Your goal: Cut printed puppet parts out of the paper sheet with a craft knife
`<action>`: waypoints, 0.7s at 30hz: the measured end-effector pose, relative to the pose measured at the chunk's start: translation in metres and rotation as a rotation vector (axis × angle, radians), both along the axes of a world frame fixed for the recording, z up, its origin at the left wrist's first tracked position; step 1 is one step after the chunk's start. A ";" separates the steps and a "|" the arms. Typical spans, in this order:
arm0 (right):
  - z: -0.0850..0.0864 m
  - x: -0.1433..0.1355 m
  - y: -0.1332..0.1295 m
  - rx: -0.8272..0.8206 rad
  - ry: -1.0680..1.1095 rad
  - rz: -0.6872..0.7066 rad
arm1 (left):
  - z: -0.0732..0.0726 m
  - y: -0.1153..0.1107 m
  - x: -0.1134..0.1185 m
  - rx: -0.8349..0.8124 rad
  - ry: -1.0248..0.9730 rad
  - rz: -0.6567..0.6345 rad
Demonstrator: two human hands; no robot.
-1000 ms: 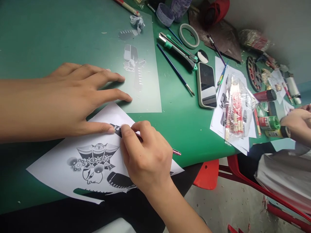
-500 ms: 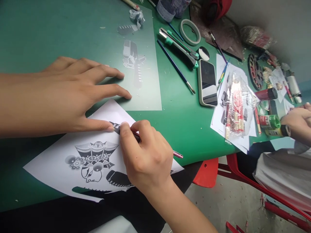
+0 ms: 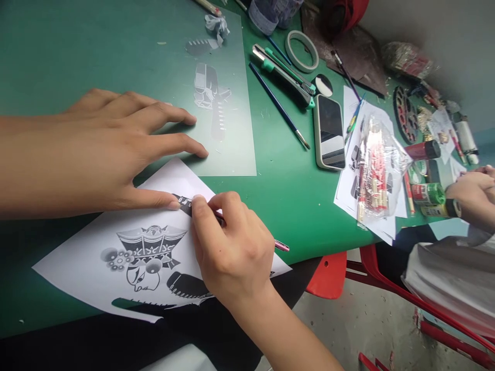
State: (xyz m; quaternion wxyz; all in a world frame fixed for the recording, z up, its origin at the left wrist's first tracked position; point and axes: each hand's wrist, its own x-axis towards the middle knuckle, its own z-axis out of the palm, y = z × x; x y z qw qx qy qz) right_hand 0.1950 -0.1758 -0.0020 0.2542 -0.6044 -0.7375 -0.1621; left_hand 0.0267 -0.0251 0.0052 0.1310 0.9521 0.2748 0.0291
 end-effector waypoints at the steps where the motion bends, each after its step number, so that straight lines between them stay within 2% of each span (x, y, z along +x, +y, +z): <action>1: 0.000 0.001 0.000 0.000 0.026 -0.009 | 0.000 -0.001 0.000 0.001 0.006 0.005; 8: -0.003 0.010 -0.001 0.009 0.113 -0.122 | -0.004 0.001 -0.004 -0.002 -0.018 -0.024; 11: -0.002 0.001 -0.005 0.007 0.073 -0.209 | -0.004 0.003 -0.005 -0.005 -0.024 -0.027; 15: 0.005 -0.019 -0.018 -0.062 0.090 -0.326 | 0.003 0.002 -0.001 -0.011 0.042 0.007; 18: 0.013 -0.023 -0.028 -0.160 0.189 -0.272 | 0.008 0.001 0.004 -0.032 0.072 0.030; 21: 0.017 -0.005 -0.024 -0.248 0.271 -0.058 | 0.009 0.001 0.007 -0.027 0.018 -0.011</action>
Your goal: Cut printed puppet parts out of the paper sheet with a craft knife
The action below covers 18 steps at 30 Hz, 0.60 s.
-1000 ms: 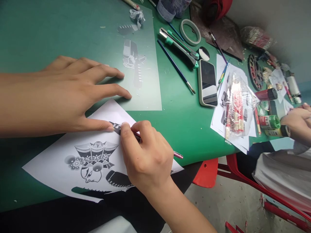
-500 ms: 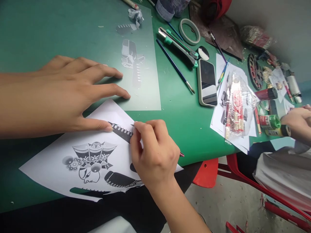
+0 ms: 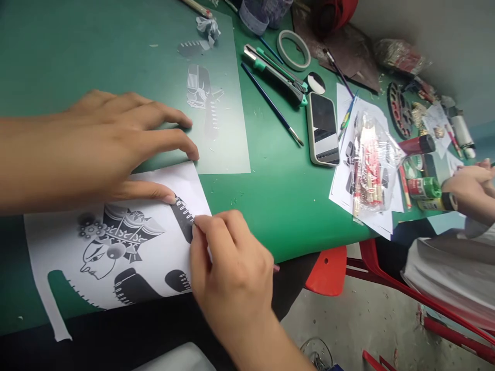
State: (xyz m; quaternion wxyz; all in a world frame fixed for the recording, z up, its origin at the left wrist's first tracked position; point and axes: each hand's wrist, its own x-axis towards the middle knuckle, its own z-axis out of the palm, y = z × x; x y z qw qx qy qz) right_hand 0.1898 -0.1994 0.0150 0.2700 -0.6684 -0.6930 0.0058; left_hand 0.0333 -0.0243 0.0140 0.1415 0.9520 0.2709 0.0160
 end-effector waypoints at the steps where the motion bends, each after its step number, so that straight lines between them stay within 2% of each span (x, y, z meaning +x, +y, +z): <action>1: 0.000 0.009 0.006 0.017 -0.017 0.083 | 0.000 0.000 0.000 -0.009 -0.007 -0.022; 5: -0.005 0.043 0.042 0.134 -0.158 0.450 | 0.006 -0.002 0.000 -0.037 -0.011 -0.015; 8: -0.006 0.053 0.060 0.145 -0.215 0.604 | 0.010 -0.004 0.000 -0.054 0.012 0.006; 13: -0.005 0.053 0.062 0.144 -0.239 0.614 | 0.000 -0.001 -0.003 0.007 -0.102 -0.005; 18: -0.005 0.054 0.060 0.143 -0.246 0.606 | -0.006 0.002 -0.005 0.012 -0.114 -0.007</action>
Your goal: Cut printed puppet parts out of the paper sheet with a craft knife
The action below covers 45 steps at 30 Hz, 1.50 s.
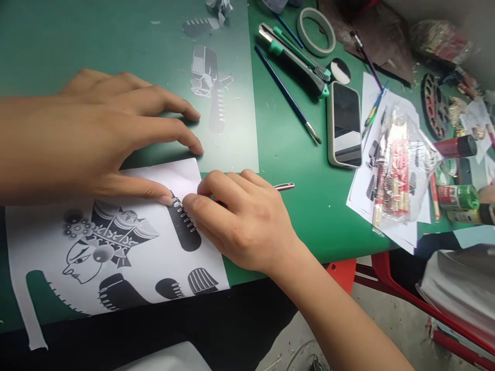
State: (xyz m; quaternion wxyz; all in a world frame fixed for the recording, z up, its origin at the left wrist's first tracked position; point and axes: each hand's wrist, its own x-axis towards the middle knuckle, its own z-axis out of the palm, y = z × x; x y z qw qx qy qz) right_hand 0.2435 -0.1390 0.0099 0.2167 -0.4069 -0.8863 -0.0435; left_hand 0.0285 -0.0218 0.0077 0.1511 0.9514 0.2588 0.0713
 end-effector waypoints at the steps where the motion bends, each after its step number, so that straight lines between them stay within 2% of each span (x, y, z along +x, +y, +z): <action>1: 0.000 0.000 0.000 0.000 0.000 0.002 | 0.000 0.000 0.000 -0.002 0.001 0.000; 13: 0.001 0.000 0.001 0.014 -0.023 0.005 | -0.001 0.003 -0.001 -0.031 0.008 -0.008; 17: 0.002 0.003 0.002 0.030 -0.059 0.037 | -0.004 0.000 0.000 -0.015 0.054 0.002; 21: 0.002 0.005 0.004 0.060 -0.073 0.066 | -0.006 -0.006 0.002 0.012 0.001 -0.002; 30: 0.000 0.008 0.003 0.083 -0.089 0.063 | -0.002 -0.005 0.000 -0.008 0.002 0.000; 36: -0.002 0.008 0.005 0.089 -0.057 0.049 | -0.001 -0.003 0.000 -0.011 -0.033 -0.054; 41: -0.002 0.007 0.005 0.096 -0.013 0.047 | 0.000 -0.005 0.002 -0.032 0.029 0.015; 45: -0.002 0.007 0.004 0.081 -0.023 0.057 | -0.001 -0.004 0.003 -0.038 0.028 0.015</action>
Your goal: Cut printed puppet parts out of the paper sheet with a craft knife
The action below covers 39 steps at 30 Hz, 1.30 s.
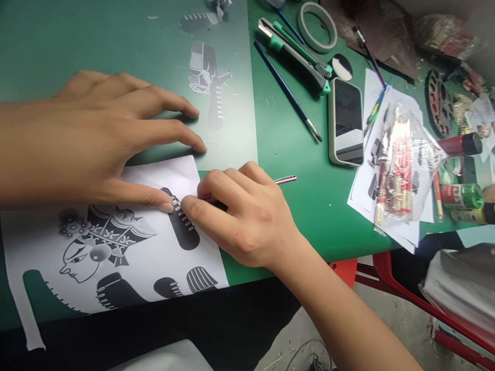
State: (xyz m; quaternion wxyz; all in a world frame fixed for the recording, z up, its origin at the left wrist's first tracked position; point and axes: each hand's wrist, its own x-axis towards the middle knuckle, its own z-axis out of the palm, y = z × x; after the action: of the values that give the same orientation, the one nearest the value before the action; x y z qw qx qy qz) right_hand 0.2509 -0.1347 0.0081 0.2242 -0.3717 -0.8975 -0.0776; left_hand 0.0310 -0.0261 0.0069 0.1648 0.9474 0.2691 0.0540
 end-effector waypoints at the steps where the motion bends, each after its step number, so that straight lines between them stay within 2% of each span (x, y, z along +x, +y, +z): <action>1: 0.000 0.000 0.000 -0.001 -0.003 0.004 | 0.000 0.000 0.000 0.001 -0.007 -0.005; 10: 0.002 0.000 0.000 -0.010 -0.038 0.012 | 0.000 -0.002 0.001 0.000 -0.016 0.015; 18: 0.001 0.001 -0.003 -0.005 -0.040 0.010 | 0.000 -0.002 0.001 0.066 -0.041 -0.028; 25: 0.004 0.001 -0.003 -0.013 -0.028 -0.012 | 0.001 0.000 0.002 0.029 0.018 0.005; 27: 0.011 -0.004 -0.009 -0.024 0.022 -0.084 | 0.001 -0.001 0.002 0.032 0.002 -0.016; 31: 0.023 -0.026 -0.029 -0.122 0.135 -0.444 | 0.006 -0.004 0.002 -0.008 0.011 -0.063; 34: 0.025 -0.045 -0.043 -0.197 0.183 -0.616 | 0.013 -0.007 0.004 -0.094 0.090 -0.079; 36: 0.025 -0.052 -0.049 -0.198 0.192 -0.674 | 0.016 -0.011 0.007 -0.083 0.113 -0.042; 39: 0.026 -0.054 -0.053 -0.154 0.145 -0.769 | 0.021 -0.022 0.014 0.044 0.168 0.098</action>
State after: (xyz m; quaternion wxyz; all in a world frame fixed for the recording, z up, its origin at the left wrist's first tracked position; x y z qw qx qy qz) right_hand 0.1970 -0.1878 0.0344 0.2129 -0.7009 -0.6779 -0.0623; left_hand 0.0448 -0.0477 0.0278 0.1178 0.9376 0.3270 -0.0119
